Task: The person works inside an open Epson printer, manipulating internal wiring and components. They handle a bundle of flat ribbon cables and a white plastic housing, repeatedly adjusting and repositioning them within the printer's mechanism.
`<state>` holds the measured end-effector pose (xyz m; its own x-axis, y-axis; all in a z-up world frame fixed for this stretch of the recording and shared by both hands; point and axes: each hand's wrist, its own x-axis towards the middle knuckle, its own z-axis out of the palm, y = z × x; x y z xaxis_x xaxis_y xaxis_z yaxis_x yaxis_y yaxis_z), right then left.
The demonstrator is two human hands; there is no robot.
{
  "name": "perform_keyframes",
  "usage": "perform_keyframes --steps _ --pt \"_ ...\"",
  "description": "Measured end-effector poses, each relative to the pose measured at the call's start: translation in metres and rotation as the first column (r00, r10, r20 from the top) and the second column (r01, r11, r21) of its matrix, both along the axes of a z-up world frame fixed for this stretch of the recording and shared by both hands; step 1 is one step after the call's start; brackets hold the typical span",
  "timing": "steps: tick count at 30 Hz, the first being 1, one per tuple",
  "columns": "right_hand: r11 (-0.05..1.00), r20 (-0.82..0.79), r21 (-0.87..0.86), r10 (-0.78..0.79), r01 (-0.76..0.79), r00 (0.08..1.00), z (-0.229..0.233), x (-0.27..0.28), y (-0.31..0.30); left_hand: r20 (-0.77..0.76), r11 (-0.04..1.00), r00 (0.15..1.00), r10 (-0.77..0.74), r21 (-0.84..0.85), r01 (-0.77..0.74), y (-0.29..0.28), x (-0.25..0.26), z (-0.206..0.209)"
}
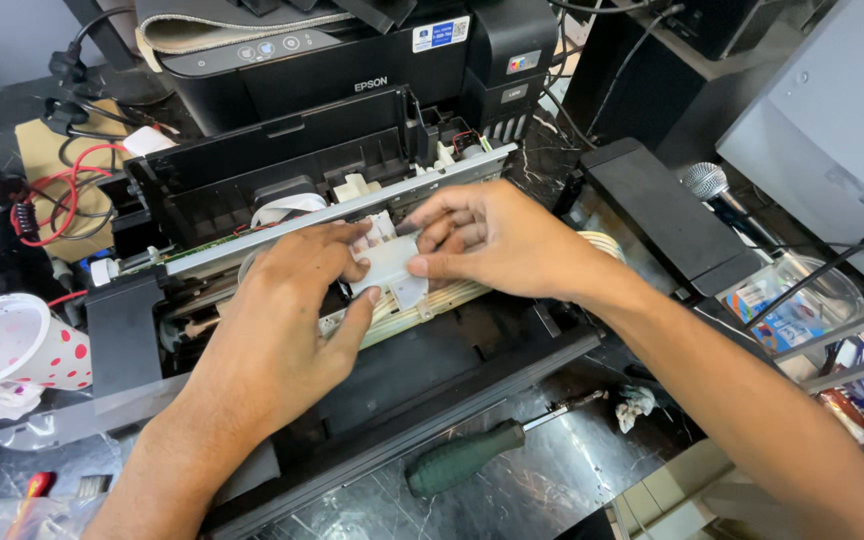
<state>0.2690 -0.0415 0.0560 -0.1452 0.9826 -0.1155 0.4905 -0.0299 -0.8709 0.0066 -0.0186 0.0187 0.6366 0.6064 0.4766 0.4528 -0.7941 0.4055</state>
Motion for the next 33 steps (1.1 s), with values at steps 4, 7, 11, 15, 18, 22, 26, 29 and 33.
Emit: perform_keyframes --steps 4,7,11,15,18,22,26,29,33 --pt "0.999 0.028 -0.042 -0.029 0.03 0.999 0.001 -0.005 0.004 0.066 0.999 0.997 -0.035 -0.004 0.035 -0.002 -0.001 0.003" --pt "0.972 0.025 -0.168 -0.164 0.166 0.986 0.038 -0.007 -0.004 0.073 0.998 0.997 -0.007 -0.064 0.012 -0.008 -0.005 0.017" --pt "0.986 -0.23 -0.053 -0.168 0.16 0.959 0.003 0.033 0.006 0.009 0.996 0.999 0.034 -0.084 -0.033 -0.008 -0.008 0.021" --pt "0.99 -0.182 -0.038 -0.141 0.136 0.973 -0.001 0.03 0.004 -0.025 0.999 1.0 0.014 -0.049 -0.015 -0.004 -0.01 0.02" --pt "0.989 -0.023 -0.065 -0.134 0.132 0.991 0.014 0.01 0.0 -0.027 1.0 1.0 0.013 0.012 -0.012 -0.001 -0.012 0.015" --pt "0.996 0.069 -0.037 -0.083 0.086 0.994 0.015 -0.004 0.001 -0.061 0.998 0.997 0.045 0.05 -0.042 0.0 -0.014 0.009" --pt "0.998 0.055 0.003 -0.061 0.061 0.997 0.013 -0.01 0.003 -0.073 0.997 0.997 0.031 0.071 -0.026 0.0 -0.015 0.01" --pt "0.998 0.073 0.028 -0.052 0.05 0.996 0.013 -0.011 0.002 -0.053 0.995 0.999 0.003 0.102 0.003 0.0 -0.014 0.008" --pt "0.998 0.099 0.01 -0.063 0.062 0.993 0.014 -0.013 0.006 -0.082 0.996 0.996 0.041 0.084 -0.034 0.0 -0.014 0.005"
